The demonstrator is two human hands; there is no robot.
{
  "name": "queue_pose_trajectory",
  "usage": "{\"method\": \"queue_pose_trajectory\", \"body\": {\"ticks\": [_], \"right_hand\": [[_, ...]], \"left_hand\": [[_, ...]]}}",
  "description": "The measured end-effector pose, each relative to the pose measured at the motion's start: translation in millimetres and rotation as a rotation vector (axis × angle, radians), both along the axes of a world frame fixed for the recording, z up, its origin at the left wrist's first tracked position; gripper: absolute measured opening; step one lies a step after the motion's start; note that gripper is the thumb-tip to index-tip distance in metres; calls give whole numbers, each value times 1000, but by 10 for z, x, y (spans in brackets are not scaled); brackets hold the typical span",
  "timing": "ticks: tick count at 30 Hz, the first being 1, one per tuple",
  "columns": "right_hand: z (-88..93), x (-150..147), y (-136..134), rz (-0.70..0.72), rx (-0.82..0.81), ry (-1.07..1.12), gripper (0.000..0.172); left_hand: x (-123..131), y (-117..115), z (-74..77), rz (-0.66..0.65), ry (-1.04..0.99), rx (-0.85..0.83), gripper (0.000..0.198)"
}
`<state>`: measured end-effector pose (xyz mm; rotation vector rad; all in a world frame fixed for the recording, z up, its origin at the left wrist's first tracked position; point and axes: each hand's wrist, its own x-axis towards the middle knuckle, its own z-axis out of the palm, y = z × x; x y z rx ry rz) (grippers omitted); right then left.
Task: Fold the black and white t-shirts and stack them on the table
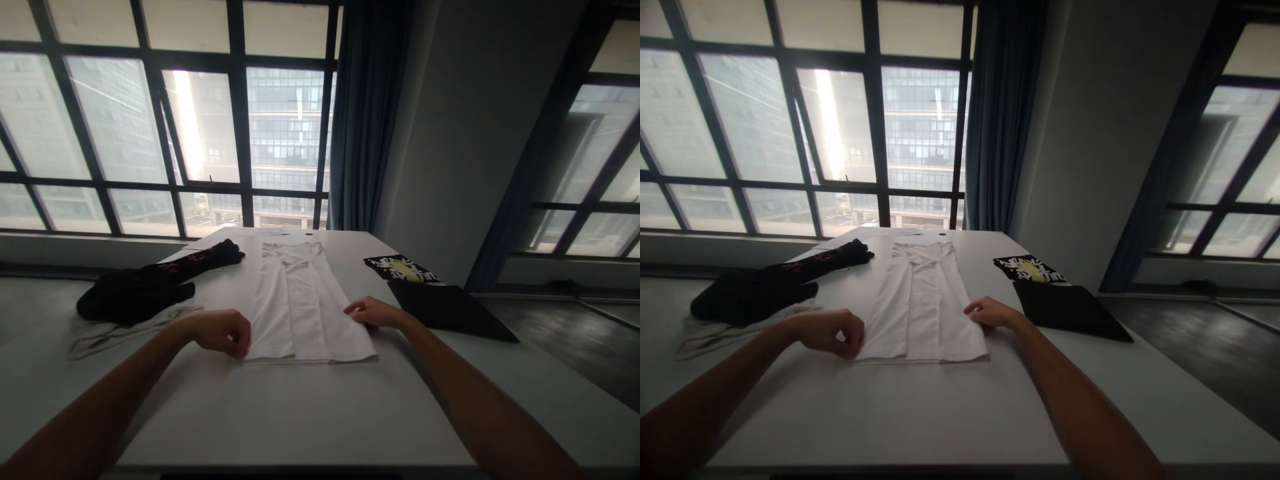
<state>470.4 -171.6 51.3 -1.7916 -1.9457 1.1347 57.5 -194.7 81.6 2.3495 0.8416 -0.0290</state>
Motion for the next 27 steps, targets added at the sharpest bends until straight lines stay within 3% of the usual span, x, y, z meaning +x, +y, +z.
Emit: {"method": "queue_pose_trajectory", "body": {"ticks": [3,6,11,13,15,18,22,27], "right_hand": [[33,26,-26,24,0,-9,39],[48,29,-43,29,85,-46,35],[33,-34,-68,122,158,-76,30],[31,-35,-71,141,103,-78,32],[40,-6,-72,184,82,-90,35],[65,60,-86,272,192,-195,43],[92,67,-147,313,405,-356,60],[88,-26,-202,403,556,-350,40]], "left_hand": [[1,-12,-12,75,49,14,32],[54,-31,-32,140,93,125,58],[152,-90,-63,158,180,238,22],[111,-99,-42,196,217,191,20],[16,-80,-11,189,233,40,26],[-137,-5,11,149,202,-102,43],[-171,92,-49,183,175,122,50],[-53,134,-170,117,50,304,20]]}}
